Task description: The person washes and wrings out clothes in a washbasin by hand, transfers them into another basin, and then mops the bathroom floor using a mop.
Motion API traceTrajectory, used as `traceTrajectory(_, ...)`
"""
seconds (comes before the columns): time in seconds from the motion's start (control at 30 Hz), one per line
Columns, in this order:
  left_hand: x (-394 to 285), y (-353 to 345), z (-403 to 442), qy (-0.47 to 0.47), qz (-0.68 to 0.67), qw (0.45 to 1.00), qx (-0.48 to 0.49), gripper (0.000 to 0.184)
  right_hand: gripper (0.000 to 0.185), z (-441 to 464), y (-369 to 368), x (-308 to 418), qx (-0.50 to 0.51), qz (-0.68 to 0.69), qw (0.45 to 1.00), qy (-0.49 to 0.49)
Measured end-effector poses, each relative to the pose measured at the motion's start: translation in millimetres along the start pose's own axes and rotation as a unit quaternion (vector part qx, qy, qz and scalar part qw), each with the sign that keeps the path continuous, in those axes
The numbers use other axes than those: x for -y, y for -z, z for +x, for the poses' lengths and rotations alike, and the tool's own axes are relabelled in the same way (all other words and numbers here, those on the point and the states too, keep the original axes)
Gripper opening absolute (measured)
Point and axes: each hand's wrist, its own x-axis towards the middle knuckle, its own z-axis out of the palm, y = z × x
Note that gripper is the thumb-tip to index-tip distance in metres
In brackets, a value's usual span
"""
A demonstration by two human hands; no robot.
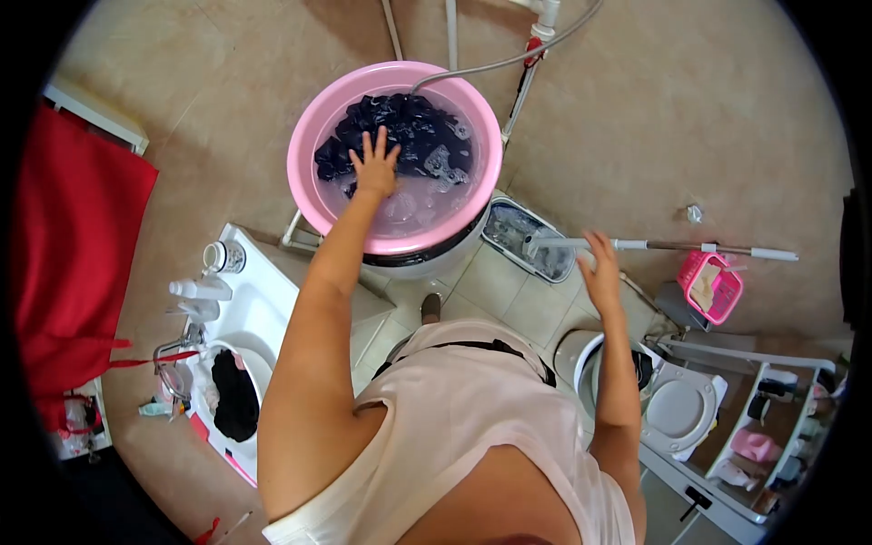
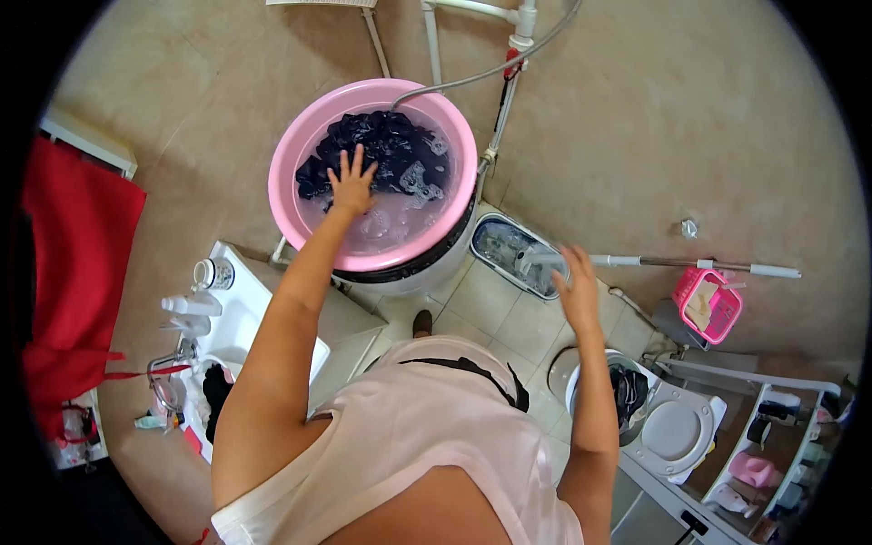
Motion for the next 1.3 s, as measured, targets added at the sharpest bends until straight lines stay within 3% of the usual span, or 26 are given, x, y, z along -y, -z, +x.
traceTrajectory(0.07, -3, -14, 15, -0.051, 0.031, 0.998, 0.016, 0.048, 0.047, 53, -27, 86, 0.021, -0.009, 0.997, 0.077)
traceTrajectory(0.1, -1, -55, 34, -0.070, 0.016, 0.996, -0.054, 0.035, 0.048, 76, -41, 122, 0.060, 0.046, 0.993, 0.088)
traceTrajectory(0.17, -9, -50, 36, -0.082, -0.046, 0.995, 0.019, 0.034, 0.048, 116, -84, 161, 0.059, 0.061, 0.982, 0.167)
traceTrajectory(0.23, -12, -28, 31, -0.054, -0.136, 0.987, 0.067, 0.035, 0.047, 153, -140, 168, 0.046, 0.107, 0.984, 0.137)
traceTrajectory(0.3, -8, -22, 33, -0.007, -0.277, 0.959, 0.057, 0.033, 0.050, 192, -204, 146, 0.074, 0.269, 0.958, -0.059)
traceTrajectory(0.4, -2, -22, 34, 0.038, -0.542, 0.839, 0.015, 0.033, 0.056, 215, -264, 121, 0.098, 0.461, 0.825, -0.311)
traceTrajectory(0.43, -4, -7, 27, 0.039, -0.600, 0.799, 0.029, 0.029, 0.056, 219, -270, 122, 0.111, 0.512, 0.778, -0.346)
traceTrajectory(0.47, -10, 16, 18, 0.035, -0.570, 0.820, 0.034, 0.028, 0.057, 223, -275, 123, 0.120, 0.557, 0.727, -0.382)
traceTrajectory(0.5, -18, 25, 10, -0.044, -0.498, 0.861, -0.097, 0.027, 0.055, 221, -274, 127, 0.137, 0.602, 0.689, -0.380)
traceTrajectory(0.57, -26, 51, -4, -0.155, -0.430, 0.876, -0.151, 0.018, 0.051, 213, -272, 132, 0.168, 0.682, 0.603, -0.377)
traceTrajectory(0.6, -32, 56, -7, -0.185, -0.488, 0.829, -0.199, 0.019, 0.050, 211, -270, 133, 0.186, 0.711, 0.566, -0.373)
traceTrajectory(0.7, -36, 63, -11, -0.279, -0.476, 0.820, -0.151, 0.016, 0.044, 202, -266, 131, 0.225, 0.743, 0.531, -0.339)
traceTrajectory(0.77, -40, 50, -3, -0.307, -0.452, 0.831, -0.106, 0.018, 0.040, 198, -267, 130, 0.235, 0.742, 0.547, -0.309)
traceTrajectory(0.87, -39, 22, 16, -0.224, -0.518, 0.806, -0.177, 0.020, 0.035, 200, -278, 124, 0.238, 0.718, 0.612, -0.229)
traceTrajectory(0.9, -28, 26, 21, -0.164, -0.506, 0.841, -0.102, 0.023, 0.033, 203, -282, 122, 0.235, 0.704, 0.642, -0.190)
traceTrajectory(0.93, -23, 20, 29, -0.116, -0.506, 0.848, -0.108, 0.025, 0.031, 206, -284, 123, 0.231, 0.687, 0.672, -0.150)
traceTrajectory(1.0, -9, 12, 36, -0.076, -0.508, 0.853, -0.095, 0.028, 0.027, 214, -278, 123, 0.176, 0.661, 0.692, -0.229)
traceTrajectory(1.03, 1, 11, 39, -0.090, -0.447, 0.884, -0.107, 0.031, 0.021, 218, -267, 137, 0.128, 0.658, 0.680, -0.296)
traceTrajectory(1.07, 12, 8, 40, -0.103, -0.384, 0.910, -0.118, 0.037, 0.021, 221, -257, 143, 0.128, 0.539, 0.799, -0.233)
traceTrajectory(1.1, 27, 6, 37, -0.103, -0.414, 0.896, -0.124, 0.047, 0.022, 224, -248, 145, 0.125, 0.402, 0.892, -0.162)
traceTrajectory(1.13, 44, 1, 35, -0.138, -0.396, 0.902, -0.104, 0.057, 0.022, 228, -240, 143, 0.117, 0.253, 0.957, -0.087)
traceTrajectory(1.17, 61, -4, 34, -0.173, -0.378, 0.906, -0.084, 0.067, 0.039, 236, -250, 114, 0.117, 0.129, 0.985, -0.017)
traceTrajectory(1.2, 75, -8, 33, -0.208, -0.360, 0.907, -0.064, 0.078, 0.044, 232, -245, 122, 0.074, 0.042, 0.996, 0.004)
traceTrajectory(1.3, 99, -11, 31, -0.232, -0.309, 0.921, -0.036, 0.095, 0.059, 217, -222, 165, -0.024, -0.211, 0.974, 0.077)
